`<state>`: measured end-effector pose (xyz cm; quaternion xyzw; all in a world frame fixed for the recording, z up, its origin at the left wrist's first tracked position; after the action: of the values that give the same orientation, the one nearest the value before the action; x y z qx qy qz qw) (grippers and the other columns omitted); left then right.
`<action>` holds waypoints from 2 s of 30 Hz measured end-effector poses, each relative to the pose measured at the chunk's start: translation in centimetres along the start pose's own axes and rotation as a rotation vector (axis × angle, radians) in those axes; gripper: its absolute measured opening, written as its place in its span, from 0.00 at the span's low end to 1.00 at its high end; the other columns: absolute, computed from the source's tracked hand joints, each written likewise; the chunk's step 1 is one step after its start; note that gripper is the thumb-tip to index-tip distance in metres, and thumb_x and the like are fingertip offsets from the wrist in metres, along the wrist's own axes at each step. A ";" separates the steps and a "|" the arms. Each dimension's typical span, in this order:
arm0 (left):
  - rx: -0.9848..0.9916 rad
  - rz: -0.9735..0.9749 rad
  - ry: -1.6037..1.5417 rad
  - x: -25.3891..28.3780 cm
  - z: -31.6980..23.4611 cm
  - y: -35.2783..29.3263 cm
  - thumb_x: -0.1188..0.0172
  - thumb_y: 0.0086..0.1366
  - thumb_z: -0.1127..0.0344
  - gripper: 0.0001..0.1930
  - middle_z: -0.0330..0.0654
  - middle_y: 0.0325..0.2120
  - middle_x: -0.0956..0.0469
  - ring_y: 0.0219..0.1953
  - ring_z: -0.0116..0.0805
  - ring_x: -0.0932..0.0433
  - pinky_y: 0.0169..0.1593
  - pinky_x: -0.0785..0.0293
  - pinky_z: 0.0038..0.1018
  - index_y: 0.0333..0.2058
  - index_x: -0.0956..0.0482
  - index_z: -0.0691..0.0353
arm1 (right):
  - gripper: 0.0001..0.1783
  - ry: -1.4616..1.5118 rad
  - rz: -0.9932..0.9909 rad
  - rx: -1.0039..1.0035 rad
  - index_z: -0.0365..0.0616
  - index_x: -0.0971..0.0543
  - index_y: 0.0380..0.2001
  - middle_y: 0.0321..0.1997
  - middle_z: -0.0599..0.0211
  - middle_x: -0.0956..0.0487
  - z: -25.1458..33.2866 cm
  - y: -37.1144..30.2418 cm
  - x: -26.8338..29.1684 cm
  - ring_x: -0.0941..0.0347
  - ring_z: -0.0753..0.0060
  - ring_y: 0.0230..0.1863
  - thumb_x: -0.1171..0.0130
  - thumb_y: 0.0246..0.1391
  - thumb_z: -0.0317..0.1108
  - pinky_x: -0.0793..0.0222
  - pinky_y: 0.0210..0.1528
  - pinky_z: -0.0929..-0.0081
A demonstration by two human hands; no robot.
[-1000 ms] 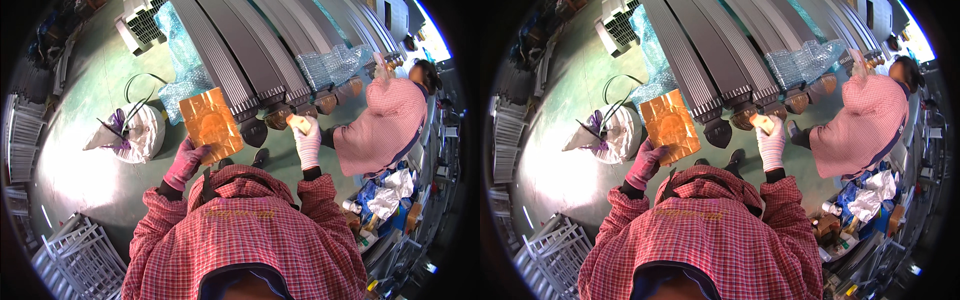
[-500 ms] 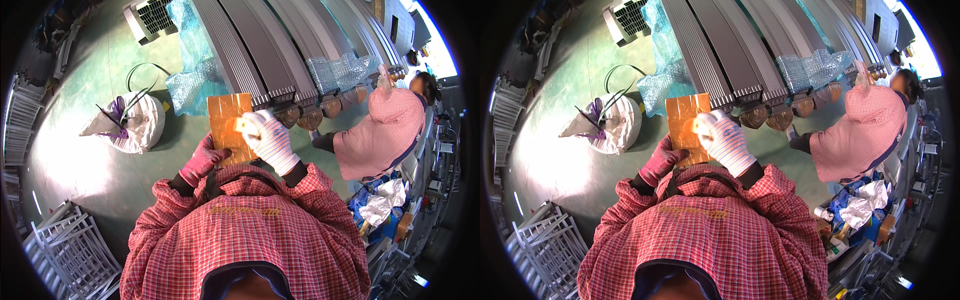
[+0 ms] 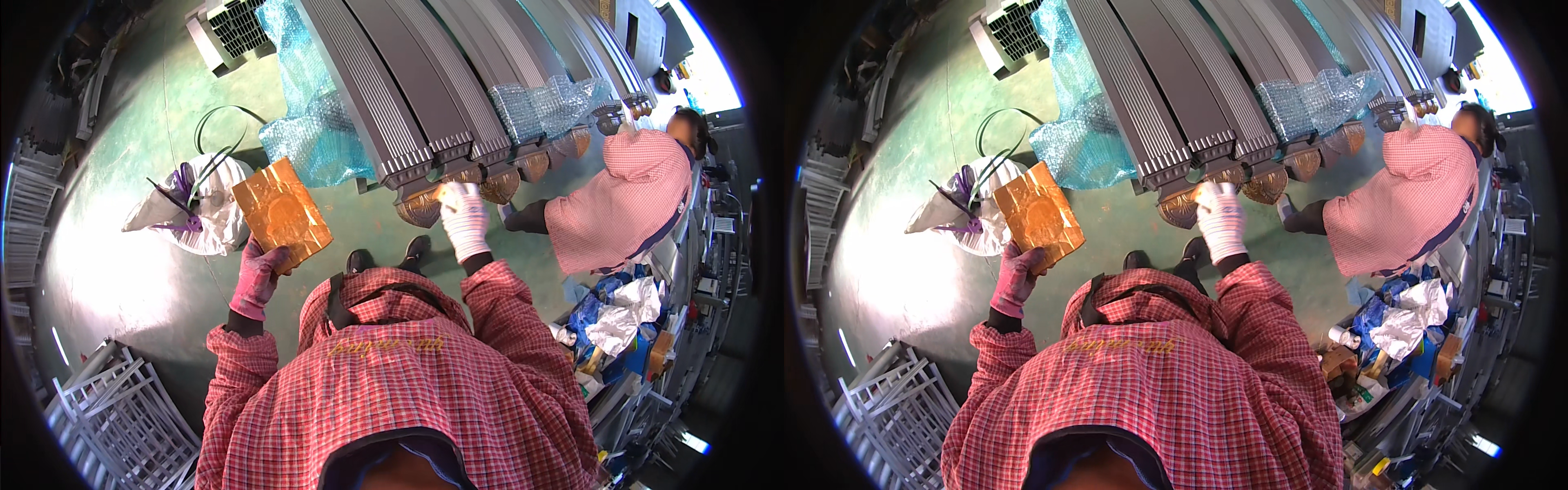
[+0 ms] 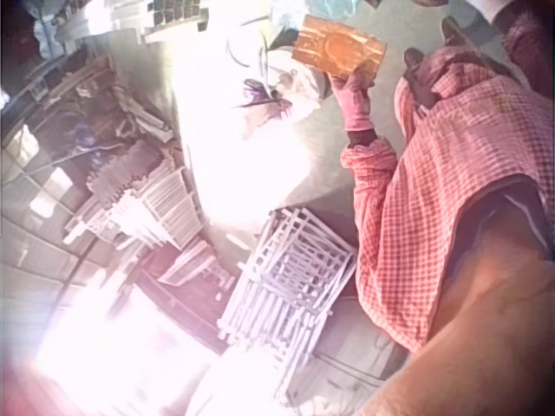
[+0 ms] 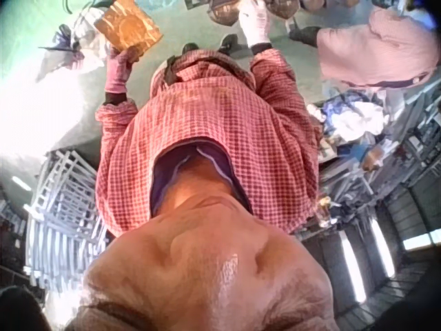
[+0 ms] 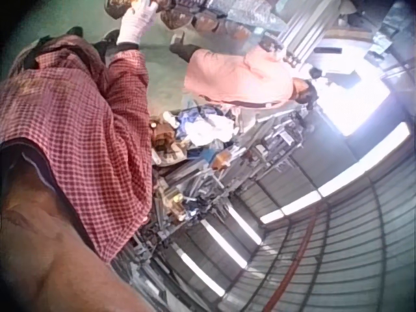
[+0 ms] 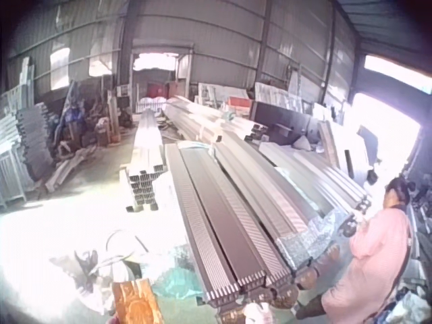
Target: The person applies gold leaf to the ornate finials of several long metal bars using a small sponge. The person repeatedly picks up gold leaf from a square sheet and presses it onto the finials, occasionally repositioning the bars to reach different areas.
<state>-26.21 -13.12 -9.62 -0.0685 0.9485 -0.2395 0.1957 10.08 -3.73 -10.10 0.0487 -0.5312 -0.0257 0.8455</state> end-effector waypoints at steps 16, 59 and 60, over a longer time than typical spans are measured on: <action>-0.001 -0.002 -0.056 0.3 1.1 0.2 0.41 0.54 0.73 0.23 0.41 0.35 0.23 0.27 0.32 0.22 0.23 0.28 0.21 0.50 0.34 0.59 | 0.17 -0.134 0.224 0.192 0.54 0.27 0.39 0.42 0.59 0.29 4.3 -1.4 -2.1 0.26 0.52 0.35 0.41 0.42 0.37 0.28 0.36 0.56; 0.001 -0.029 0.028 -0.5 -1.4 2.9 0.43 0.55 0.74 0.19 0.41 0.34 0.24 0.27 0.33 0.22 0.22 0.28 0.20 0.47 0.32 0.62 | 0.22 0.133 -0.190 -0.201 0.57 0.28 0.43 0.46 0.61 0.29 -5.1 -8.4 -4.0 0.27 0.49 0.37 0.40 0.39 0.34 0.28 0.38 0.58; 0.011 -0.025 0.029 -0.6 -1.3 2.8 0.43 0.55 0.74 0.20 0.41 0.34 0.24 0.27 0.33 0.22 0.22 0.28 0.21 0.47 0.32 0.62 | 0.23 0.138 -0.159 -0.118 0.57 0.27 0.44 0.46 0.61 0.28 -1.7 -7.7 -3.1 0.27 0.49 0.36 0.40 0.39 0.34 0.28 0.38 0.58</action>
<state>-26.30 -9.96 -9.73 -0.0759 0.9490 -0.2480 0.1791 10.29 -11.00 -14.44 0.0423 -0.4638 -0.1204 0.8767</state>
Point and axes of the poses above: each hand's wrist, its own y-axis towards the middle knuckle, its own x-axis out of the back of the hand, z = x × y, the point moved 3 cm from there along y, towards the middle knuckle
